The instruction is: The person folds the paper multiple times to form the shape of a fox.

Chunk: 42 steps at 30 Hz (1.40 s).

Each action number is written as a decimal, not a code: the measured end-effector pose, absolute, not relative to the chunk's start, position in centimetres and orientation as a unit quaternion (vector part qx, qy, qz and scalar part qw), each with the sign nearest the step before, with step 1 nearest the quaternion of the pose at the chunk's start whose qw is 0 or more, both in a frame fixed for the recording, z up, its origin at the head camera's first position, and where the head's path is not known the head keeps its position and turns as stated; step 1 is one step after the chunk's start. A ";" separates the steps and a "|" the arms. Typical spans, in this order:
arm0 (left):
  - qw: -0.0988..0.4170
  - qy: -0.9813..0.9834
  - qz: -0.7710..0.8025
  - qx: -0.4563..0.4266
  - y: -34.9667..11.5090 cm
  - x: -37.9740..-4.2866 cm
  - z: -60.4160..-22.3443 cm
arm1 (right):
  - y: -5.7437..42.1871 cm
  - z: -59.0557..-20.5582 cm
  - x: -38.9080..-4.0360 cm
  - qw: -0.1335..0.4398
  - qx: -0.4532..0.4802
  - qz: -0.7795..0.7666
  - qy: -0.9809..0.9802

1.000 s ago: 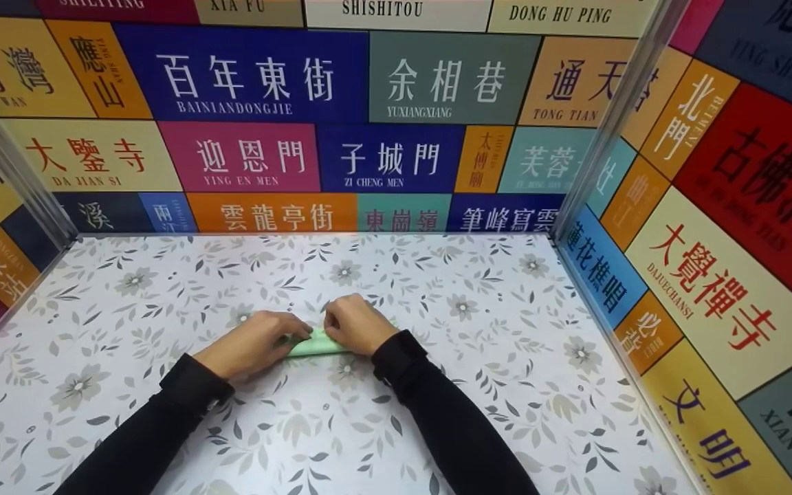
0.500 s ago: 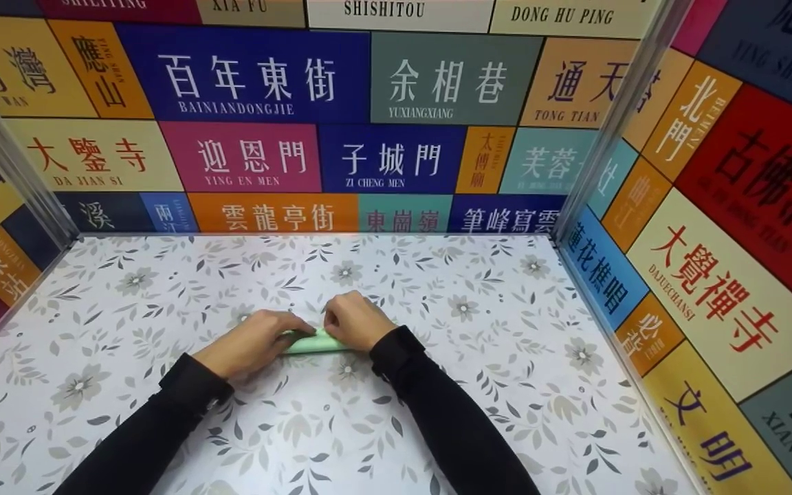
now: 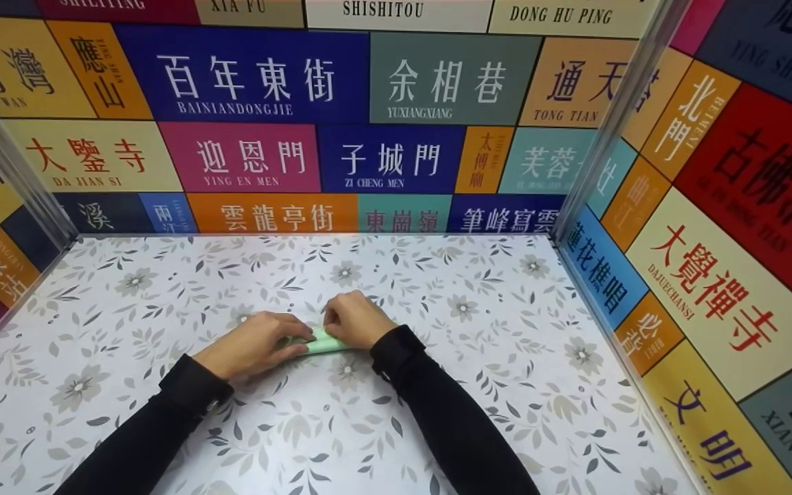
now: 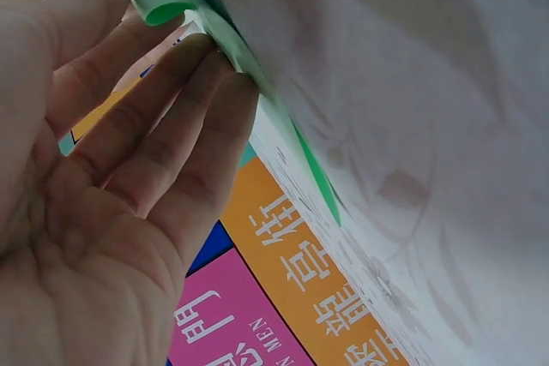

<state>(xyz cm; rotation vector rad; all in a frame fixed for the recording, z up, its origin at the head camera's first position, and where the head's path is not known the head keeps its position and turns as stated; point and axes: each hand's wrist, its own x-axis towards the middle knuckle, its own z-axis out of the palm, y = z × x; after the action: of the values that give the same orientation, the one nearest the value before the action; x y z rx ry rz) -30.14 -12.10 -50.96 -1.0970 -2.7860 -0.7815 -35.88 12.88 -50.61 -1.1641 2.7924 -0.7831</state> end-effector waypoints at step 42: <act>0.037 -0.894 -0.238 -0.379 -11.9 -30.0 -51.0 | 13.0 -50.5 -34.8 0.004 -0.358 -0.249 0.900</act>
<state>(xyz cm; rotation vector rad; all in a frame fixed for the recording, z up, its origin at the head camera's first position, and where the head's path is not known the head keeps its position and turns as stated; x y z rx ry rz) -29.95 -11.95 -50.97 -1.1636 -2.7435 -0.7294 -34.82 13.00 -50.46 -1.1216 2.8191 -0.7817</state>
